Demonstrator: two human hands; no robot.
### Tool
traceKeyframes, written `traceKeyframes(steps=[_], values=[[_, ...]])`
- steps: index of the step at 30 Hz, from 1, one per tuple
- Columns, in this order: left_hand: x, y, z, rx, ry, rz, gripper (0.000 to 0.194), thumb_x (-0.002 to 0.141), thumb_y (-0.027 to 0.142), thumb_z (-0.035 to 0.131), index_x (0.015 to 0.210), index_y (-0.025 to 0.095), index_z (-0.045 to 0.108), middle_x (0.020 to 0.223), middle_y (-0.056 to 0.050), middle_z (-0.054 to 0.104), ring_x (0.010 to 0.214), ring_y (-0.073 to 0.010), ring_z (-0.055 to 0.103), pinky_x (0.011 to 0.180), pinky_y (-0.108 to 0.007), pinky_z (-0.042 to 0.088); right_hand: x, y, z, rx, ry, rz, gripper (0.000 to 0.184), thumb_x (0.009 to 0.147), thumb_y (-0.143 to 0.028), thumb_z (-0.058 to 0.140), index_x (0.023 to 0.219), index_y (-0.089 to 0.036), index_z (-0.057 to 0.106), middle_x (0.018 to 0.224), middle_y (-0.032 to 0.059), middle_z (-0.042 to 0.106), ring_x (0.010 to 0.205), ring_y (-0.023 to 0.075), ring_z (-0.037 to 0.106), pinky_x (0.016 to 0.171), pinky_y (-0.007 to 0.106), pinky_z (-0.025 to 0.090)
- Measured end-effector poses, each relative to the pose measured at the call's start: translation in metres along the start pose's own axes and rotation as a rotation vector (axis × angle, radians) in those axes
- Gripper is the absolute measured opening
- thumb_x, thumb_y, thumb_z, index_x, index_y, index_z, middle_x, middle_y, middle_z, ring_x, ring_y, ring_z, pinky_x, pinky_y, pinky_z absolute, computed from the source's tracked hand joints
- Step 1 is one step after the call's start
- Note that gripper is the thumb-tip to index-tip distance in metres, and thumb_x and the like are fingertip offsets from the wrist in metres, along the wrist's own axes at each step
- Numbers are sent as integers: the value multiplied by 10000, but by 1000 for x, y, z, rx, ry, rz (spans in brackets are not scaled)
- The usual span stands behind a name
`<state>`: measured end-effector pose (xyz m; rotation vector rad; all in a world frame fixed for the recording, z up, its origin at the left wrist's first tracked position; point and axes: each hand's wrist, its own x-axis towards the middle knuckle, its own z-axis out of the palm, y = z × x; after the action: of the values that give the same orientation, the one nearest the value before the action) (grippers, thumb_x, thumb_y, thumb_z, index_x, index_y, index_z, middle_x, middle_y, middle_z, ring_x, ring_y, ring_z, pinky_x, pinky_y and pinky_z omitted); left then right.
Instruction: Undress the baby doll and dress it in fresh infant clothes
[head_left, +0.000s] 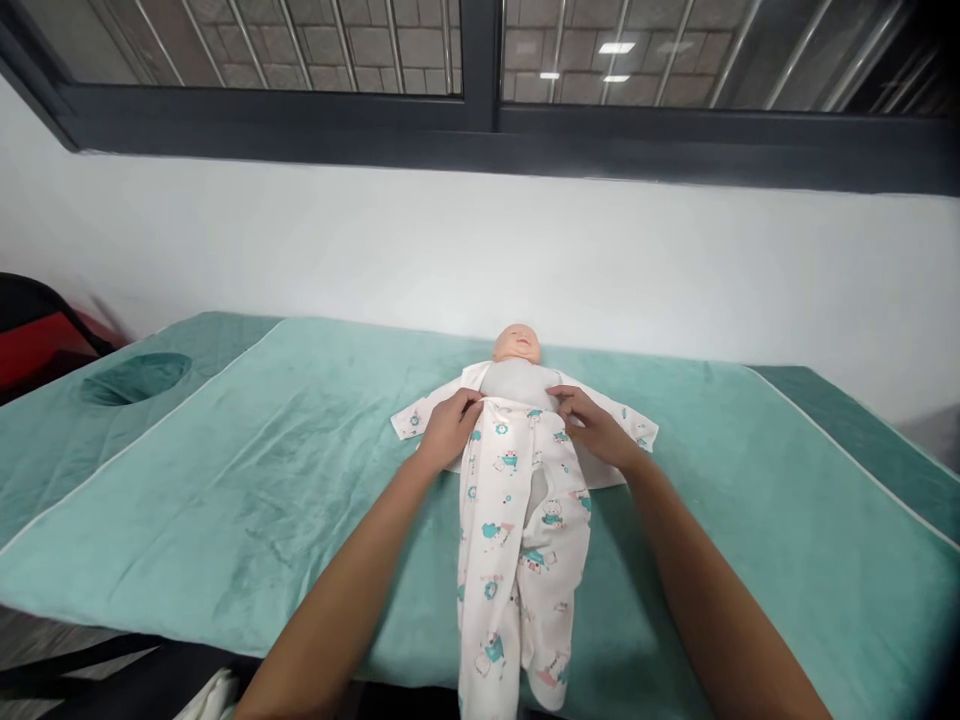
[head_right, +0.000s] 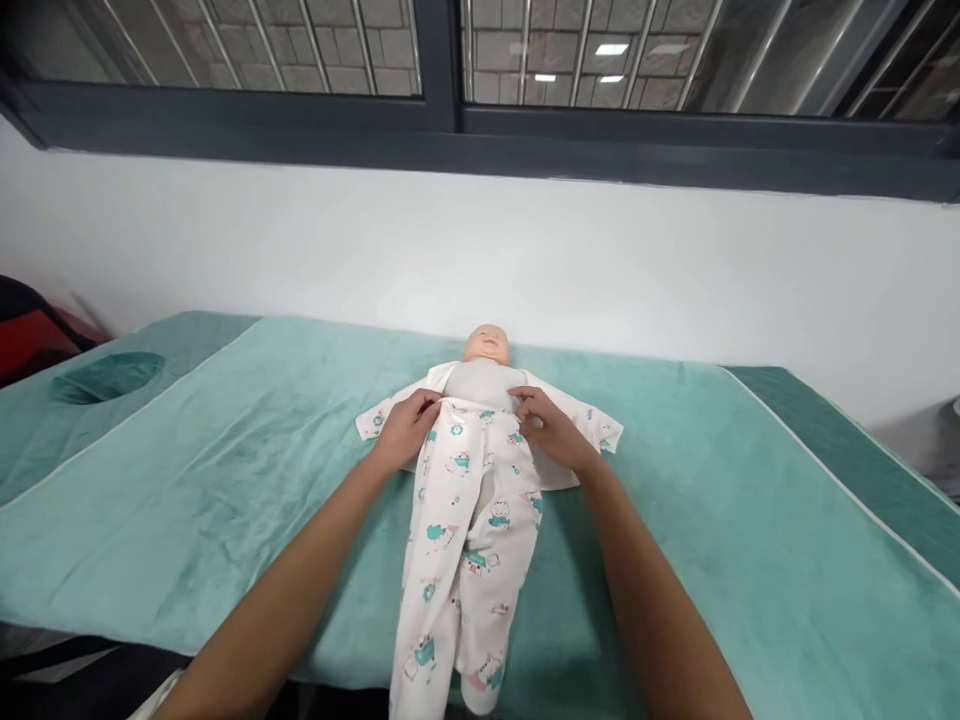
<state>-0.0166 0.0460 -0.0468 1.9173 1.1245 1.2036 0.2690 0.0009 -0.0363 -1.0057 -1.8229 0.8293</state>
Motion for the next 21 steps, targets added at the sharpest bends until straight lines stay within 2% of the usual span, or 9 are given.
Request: traceKeyframes(steps=[2, 4, 7, 9, 11, 13, 16, 19, 21], values=[[11, -1, 2, 19, 56, -23, 144, 888, 338, 566, 869, 223, 650, 766, -13, 655, 742, -190, 561, 727, -295, 397, 9, -4, 1, -65, 28, 8, 174, 864, -318, 548, 728, -221, 498, 1246, 77, 583, 1193, 238, 506, 971, 371, 386], [20, -4, 6, -49, 92, -78, 151, 878, 355, 576, 854, 218, 636, 733, -3, 635, 712, -184, 534, 678, -280, 367, 18, -3, 7, -157, 119, 68, 238, 889, -364, 521, 708, -226, 453, 1052, 56, 642, 974, 214, 561, 871, 353, 407], [25, -13, 12, -176, 106, -186, 195, 875, 385, 571, 839, 201, 627, 720, 3, 610, 690, -167, 512, 641, -262, 350, 31, 9, 20, -267, 314, 170, 264, 906, -402, 494, 716, -235, 423, 728, -15, 533, 689, 166, 459, 692, 307, 370], [23, -20, 16, -225, 115, -240, 216, 871, 394, 567, 826, 192, 626, 711, 7, 588, 673, -154, 497, 628, -253, 350, 36, 21, 28, -279, 436, 170, 262, 908, -406, 493, 722, -236, 421, 690, -30, 458, 669, 159, 420, 672, 300, 351], [18, -23, 19, -233, 108, -262, 214, 862, 387, 568, 816, 187, 630, 734, 2, 595, 680, -149, 499, 626, -250, 360, 38, 31, 32, -260, 507, 147, 257, 892, -400, 520, 718, -232, 432, 744, -15, 474, 721, 165, 443, 703, 304, 362], [13, -24, 19, -213, 85, -262, 203, 857, 377, 565, 823, 190, 636, 761, -2, 610, 691, -149, 507, 626, -250, 370, 37, 35, 32, -243, 515, 150, 252, 876, -403, 547, 716, -228, 458, 782, -1, 504, 761, 173, 467, 727, 310, 371], [5, -21, 13, -194, 3, -283, 182, 833, 360, 580, 852, 192, 649, 748, 0, 621, 666, -150, 508, 602, -249, 375, 29, 33, 26, -235, 448, 209, 273, 873, -441, 556, 715, -222, 510, 751, -2, 545, 735, 173, 479, 706, 311, 369], [1, -17, 2, -237, -128, -317, 128, 713, 287, 666, 793, 188, 667, 714, -9, 643, 669, -176, 544, 590, -260, 409, 20, 24, 16, -251, 376, 323, 273, 859, -432, 560, 702, -210, 583, 704, 2, 597, 699, 175, 487, 664, 309, 358], [0, -15, -5, -289, -203, -326, 135, 614, 224, 707, 740, 192, 672, 700, -15, 659, 699, -210, 580, 610, -285, 454, 14, 21, 10, -184, 285, 388, 243, 837, -397, 570, 709, -202, 635, 722, 14, 644, 715, 186, 514, 656, 308, 368]])
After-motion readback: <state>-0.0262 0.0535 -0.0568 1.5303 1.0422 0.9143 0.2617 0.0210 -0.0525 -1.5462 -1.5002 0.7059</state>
